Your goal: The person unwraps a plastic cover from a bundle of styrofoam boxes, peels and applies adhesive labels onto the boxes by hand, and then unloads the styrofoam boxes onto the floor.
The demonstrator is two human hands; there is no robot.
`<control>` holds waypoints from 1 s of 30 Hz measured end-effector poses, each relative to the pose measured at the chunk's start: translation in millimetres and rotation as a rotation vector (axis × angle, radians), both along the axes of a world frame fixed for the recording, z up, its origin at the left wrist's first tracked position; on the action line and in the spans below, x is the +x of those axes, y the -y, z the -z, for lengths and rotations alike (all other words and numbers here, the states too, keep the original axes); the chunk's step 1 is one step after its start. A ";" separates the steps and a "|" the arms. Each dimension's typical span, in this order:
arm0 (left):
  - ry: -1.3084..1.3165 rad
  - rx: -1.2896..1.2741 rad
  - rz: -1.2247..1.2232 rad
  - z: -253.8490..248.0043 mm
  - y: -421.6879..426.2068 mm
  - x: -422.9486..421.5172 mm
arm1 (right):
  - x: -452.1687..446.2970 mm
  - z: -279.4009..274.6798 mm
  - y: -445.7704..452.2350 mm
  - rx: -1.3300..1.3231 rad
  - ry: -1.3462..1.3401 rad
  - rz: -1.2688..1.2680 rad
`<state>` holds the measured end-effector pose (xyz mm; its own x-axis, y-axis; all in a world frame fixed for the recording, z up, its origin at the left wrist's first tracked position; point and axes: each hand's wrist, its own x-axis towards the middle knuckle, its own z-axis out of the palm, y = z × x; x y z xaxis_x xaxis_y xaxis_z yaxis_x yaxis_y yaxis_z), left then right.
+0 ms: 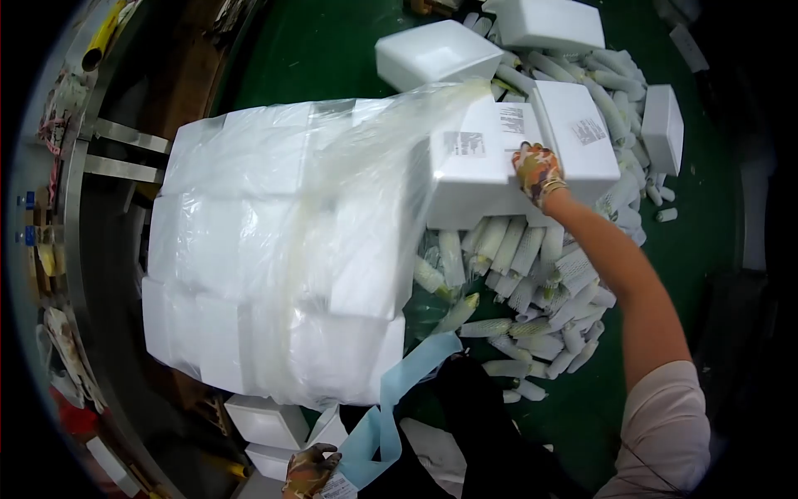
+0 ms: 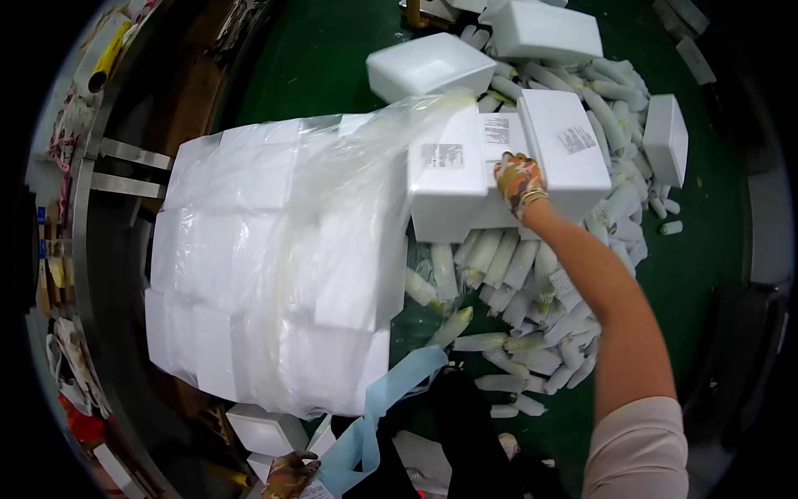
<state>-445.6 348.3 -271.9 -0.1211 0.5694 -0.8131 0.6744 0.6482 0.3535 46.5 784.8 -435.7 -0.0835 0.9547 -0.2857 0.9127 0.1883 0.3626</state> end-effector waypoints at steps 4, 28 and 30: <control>0.002 0.223 0.153 -0.2 -15.0 13.0 | 25.6 -120.5 1.1 -0.173 0.146 -0.134; 0.653 -0.111 -0.414 -116.7 -71.6 1.1 | -57.5 -177.0 335.0 -0.556 -0.916 0.212; 0.355 0.124 -0.168 -153.1 -82.5 -40.5 | -83.3 -101.4 361.8 -0.500 -0.807 0.138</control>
